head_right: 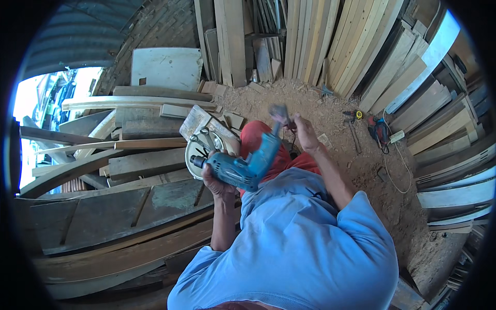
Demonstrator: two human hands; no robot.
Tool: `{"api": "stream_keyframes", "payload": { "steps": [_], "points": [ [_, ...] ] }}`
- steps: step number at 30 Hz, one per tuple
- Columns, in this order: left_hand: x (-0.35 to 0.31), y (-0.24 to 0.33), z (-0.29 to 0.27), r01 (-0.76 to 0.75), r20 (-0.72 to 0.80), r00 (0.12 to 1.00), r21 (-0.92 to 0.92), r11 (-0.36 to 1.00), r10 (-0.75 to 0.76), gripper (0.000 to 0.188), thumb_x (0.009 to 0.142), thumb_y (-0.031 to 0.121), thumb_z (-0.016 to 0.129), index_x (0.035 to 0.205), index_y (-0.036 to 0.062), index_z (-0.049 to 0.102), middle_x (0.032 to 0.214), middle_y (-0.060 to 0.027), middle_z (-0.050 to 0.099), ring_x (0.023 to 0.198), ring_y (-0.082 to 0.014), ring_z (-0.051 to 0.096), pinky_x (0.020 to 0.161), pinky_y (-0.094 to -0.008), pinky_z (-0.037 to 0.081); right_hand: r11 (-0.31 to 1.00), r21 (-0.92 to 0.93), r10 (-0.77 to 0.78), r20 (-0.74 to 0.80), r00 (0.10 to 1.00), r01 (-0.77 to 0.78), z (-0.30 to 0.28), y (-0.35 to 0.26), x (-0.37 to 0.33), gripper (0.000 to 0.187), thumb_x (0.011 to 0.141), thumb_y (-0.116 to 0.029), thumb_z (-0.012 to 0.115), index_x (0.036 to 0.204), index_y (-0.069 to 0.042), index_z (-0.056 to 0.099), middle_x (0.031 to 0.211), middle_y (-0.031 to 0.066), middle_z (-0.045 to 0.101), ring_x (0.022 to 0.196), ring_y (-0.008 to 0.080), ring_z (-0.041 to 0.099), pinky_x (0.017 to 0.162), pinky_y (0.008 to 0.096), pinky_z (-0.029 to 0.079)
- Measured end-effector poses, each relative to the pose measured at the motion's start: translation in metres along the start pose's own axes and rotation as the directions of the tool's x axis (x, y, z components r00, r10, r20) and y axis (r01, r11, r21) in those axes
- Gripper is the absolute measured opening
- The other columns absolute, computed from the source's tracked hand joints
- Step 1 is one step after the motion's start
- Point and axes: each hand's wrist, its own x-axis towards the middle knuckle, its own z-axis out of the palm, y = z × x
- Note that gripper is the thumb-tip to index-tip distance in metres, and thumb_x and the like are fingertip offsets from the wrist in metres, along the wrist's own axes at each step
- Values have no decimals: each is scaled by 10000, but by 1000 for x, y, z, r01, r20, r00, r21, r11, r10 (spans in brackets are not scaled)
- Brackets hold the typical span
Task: The person picks up a drill, pulls a drill bit and key from a bucket, and installs the bit into the drill chuck using the key.
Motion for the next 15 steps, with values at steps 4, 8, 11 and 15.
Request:
{"api": "stream_keyframes", "payload": {
  "steps": [4,8,11,15],
  "points": [
    [35,-6,25,-23,86,995,-237,971,44,480,876,339,756,1280,109,638,1265,-176,642,1184,-379,612,1052,-584,491,668,-647,-152,365,918,368,68,5,-6,401,1066,-330,441,1204,-30,668,1072,143,714,909,230,700,830,374,544],
    [58,-3,59,-207,169,966,59,977,194,429,861,196,782,1247,122,611,1258,-158,630,1181,-336,612,1040,-560,504,166,-819,90,567,819,549,125,43,-47,420,917,-237,621,1184,80,556,1318,319,565,1257,386,570,982,530,486],
    [54,2,53,-344,192,938,426,837,288,424,836,64,773,1213,89,579,1235,-138,622,1151,-274,613,999,-473,511,351,-812,543,582,606,465,169,-71,-61,457,953,-264,552,1206,116,527,1160,332,641,1123,436,641,968,541,494],
    [61,-2,9,-313,149,946,660,683,289,400,829,17,760,1183,50,577,1174,-139,646,1076,-241,637,946,-386,522,437,-759,548,650,526,482,155,-128,-68,457,966,-320,535,1128,107,562,1039,337,676,1018,457,676,938,531,514]
  ]
}}
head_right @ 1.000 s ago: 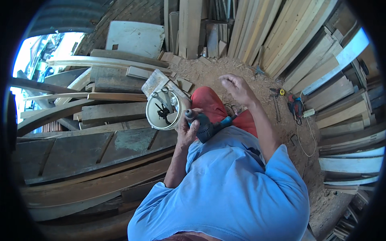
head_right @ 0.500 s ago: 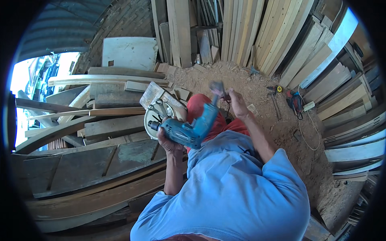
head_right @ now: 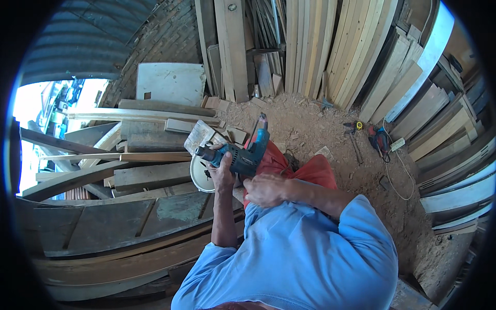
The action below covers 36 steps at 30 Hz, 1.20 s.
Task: The person picks up a drill, pulls a drill bit and key from a bucket, and installs the bit into the drill chuck using the key.
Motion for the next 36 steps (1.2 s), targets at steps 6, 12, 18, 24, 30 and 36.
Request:
{"api": "stream_keyframes", "payload": {
  "steps": [6,12,18,24,30,36],
  "points": [
    [-14,29,-17,217,163,970,-231,948,-183,396,842,153,766,1169,48,570,1097,-187,666,1003,-283,669,860,-421,576,978,154,-97,-269,958,143,-85,28,-65,225,873,-223,697,977,-25,680,846,147,702,796,307,689,713,425,536],
    [-25,48,3,315,410,909,-567,761,-71,507,816,388,720,1195,104,539,1090,-175,601,955,-335,621,852,-471,544,911,350,43,-606,794,217,-130,102,-50,196,859,-207,778,871,-32,691,728,25,636,688,123,600,639,323,491],
    [-13,68,48,178,322,932,-809,561,168,455,895,399,691,1235,154,512,1163,-129,563,1036,-300,578,957,-491,488,968,240,119,-702,702,75,-37,162,41,200,915,-257,712,879,-65,670,814,12,634,757,173,616,686,365,512],
    [30,102,34,-292,142,933,-238,926,330,401,895,270,708,1222,96,554,1238,-166,590,1115,-320,620,1002,-478,493,906,296,-283,-111,953,303,18,-5,1,254,987,-259,584,960,-27,686,874,182,691,803,374,675,764,455,533],
    [23,80,-13,-191,155,977,303,933,150,372,812,86,791,1118,34,586,1124,-117,648,1001,-197,653,907,-373,522,953,117,-185,-510,840,281,-100,-6,-79,205,933,-209,637,928,-13,695,793,179,670,745,329,675,699,427,519],
    [-18,68,-1,156,410,912,-336,929,-5,507,808,344,724,1179,71,511,1040,-199,609,940,-373,645,850,-493,538,978,196,96,-718,689,67,-141,86,-77,201,897,-221,738,878,-24,702,765,86,655,684,175,624,640,337,485]
  ]
}}
